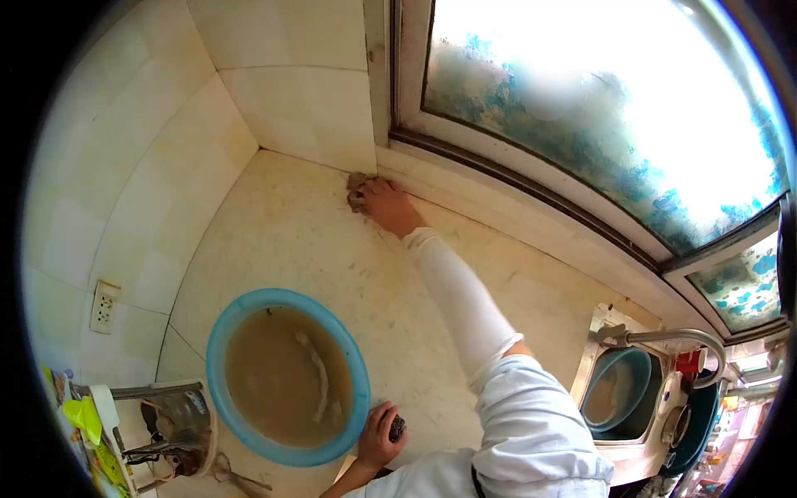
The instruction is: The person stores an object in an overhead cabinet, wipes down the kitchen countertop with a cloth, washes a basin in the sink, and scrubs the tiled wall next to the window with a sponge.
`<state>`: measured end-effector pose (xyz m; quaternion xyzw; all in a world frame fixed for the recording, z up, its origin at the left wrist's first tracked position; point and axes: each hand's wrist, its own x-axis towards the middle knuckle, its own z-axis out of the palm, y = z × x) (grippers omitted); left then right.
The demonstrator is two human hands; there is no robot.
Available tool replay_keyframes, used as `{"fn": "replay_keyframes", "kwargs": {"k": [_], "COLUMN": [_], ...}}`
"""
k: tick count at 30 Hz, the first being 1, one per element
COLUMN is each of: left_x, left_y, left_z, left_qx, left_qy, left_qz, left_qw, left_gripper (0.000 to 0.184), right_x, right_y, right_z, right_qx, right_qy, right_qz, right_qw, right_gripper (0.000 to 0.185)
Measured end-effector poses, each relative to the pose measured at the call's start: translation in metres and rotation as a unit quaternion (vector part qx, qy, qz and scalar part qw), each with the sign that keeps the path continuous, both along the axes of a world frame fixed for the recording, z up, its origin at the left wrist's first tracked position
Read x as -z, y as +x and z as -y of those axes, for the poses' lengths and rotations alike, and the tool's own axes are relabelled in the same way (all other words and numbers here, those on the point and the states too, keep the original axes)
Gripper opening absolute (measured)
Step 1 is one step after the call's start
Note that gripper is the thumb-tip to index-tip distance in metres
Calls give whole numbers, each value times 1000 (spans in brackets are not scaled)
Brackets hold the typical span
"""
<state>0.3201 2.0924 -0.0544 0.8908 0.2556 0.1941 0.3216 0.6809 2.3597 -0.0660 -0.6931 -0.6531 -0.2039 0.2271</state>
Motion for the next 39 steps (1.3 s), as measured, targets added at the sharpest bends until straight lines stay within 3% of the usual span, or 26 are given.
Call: {"fn": "replay_keyframes", "kwargs": {"k": [2,5,8,9,13,14,16,17,19,20,21,22,23,25,28,30,33,37,39], "left_x": [-1,5,3,3,-1,-2,-2,0,-1,-2,-3,-12,-20,-37,-58,-66,-73,-87,-88], "left_y": [1,-1,0,0,-2,-2,1,-1,-7,-11,-17,-25,-35,-55,-85,-100,-108,-96,-95], "left_z": [1,2,2,2,4,4,2,2,6,10,16,21,23,26,27,22,9,5,3], "left_qx": [-1,0,7,-1,-12,-16,-26,-43,-61,-105,-149,-195,-197,-210,-179,-157,-255,-312,-364], "left_qy": [-5,4,14,29,16,5,-3,-27,-51,-150,-247,-435,-432,-647,-643,-649,-662,-619,-590], "left_qz": [6,11,12,20,7,28,50,80,105,135,162,139,135,188,253,309,318,265,244], "left_qw": [1000,1000,1000,999,1000,999,998,996,991,974,944,868,870,709,701,677,629,670,678], "left_gripper": [52,52,52,52,53,53,53,51,48,46,44,37,37,30,24,27,33,32,29], "right_x": [2,-25,-35,-23,-18,-13,-2,5,8,-6,-13,10,1,-5,5,-4,-9,2,-2], "right_y": [14,24,39,45,43,32,16,12,-6,-28,-52,-63,-84,-112,-149,-177,-214,-270,-313], "right_z": [32,118,224,258,400,415,429,424,374,340,305,270,242,191,159,181,236,298,332], "right_qx": [-3,91,144,264,379,372,537,534,400,302,252,217,147,67,-90,-110,-98,-108,-209], "right_qy": [1,-90,11,-13,-24,-28,5,1,20,1,25,10,34,24,-9,-48,-84,-192,-135], "right_qz": [32,-71,-109,-85,-133,-133,-12,-14,-105,-99,-182,-175,-196,-288,-306,-325,-319,-396,-321], "right_qw": [999,989,983,961,915,918,843,845,910,948,950,960,969,955,948,938,939,892,914], "right_gripper": [31,26,23,24,23,23,23,23,23,21,21,24,28,35,36,35,36,35,33]}}
